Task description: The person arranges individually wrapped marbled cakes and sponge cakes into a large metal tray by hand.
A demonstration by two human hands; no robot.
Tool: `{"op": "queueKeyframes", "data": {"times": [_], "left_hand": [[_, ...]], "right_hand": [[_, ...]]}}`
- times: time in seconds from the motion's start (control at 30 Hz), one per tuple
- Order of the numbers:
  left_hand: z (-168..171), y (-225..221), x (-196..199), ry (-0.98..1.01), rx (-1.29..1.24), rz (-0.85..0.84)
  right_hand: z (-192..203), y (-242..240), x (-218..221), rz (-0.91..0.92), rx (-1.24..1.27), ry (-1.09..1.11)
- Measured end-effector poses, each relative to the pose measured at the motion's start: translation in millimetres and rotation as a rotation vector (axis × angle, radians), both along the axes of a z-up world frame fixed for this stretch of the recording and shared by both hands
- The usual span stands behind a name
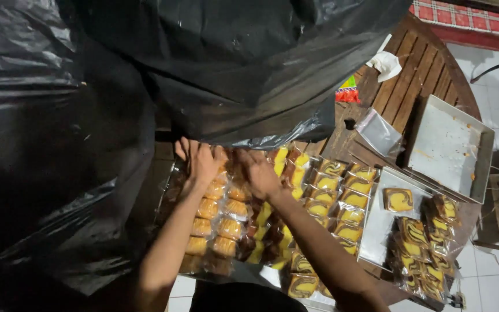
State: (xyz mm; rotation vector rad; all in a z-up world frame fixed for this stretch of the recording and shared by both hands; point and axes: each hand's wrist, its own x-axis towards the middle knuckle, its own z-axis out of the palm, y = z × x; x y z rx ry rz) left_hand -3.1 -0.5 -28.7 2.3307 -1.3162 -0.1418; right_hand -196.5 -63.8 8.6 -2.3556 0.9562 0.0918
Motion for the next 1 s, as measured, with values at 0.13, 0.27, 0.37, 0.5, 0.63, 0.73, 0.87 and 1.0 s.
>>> {"op": "queueKeyframes", "data": {"times": [0.13,0.27,0.37,0.5,0.63,0.73,0.87,1.0], "left_hand": [[-1,-10,2,0.032,-0.028,-0.114],[84,-22,4,0.161,-0.038,-0.231],[157,-20,-4,0.244,0.145,-0.147],[149,-25,-5,0.238,0.245,-0.117],[140,-23,-8,0.251,0.231,-0.129],[135,-24,-10,0.265,0.212,-0.143],[128,-22,-8,0.283,0.189,-0.155],[121,-20,-3,0.302,0.165,-0.162]], "right_hand": [[-84,-16,37,-0.012,0.028,0.141],[-103,-5,41,-0.048,-0.364,0.084],[-118,-1,43,0.070,-1.011,-0.156],[-72,2,58,-0.156,-1.336,-0.531],[-95,0,35,-0.065,-0.509,-0.018],[-85,-3,32,-0.053,-0.385,0.034],[-80,-4,36,-0.106,-0.273,0.023],[-173,-18,17,-0.181,-0.285,0.049]]}}
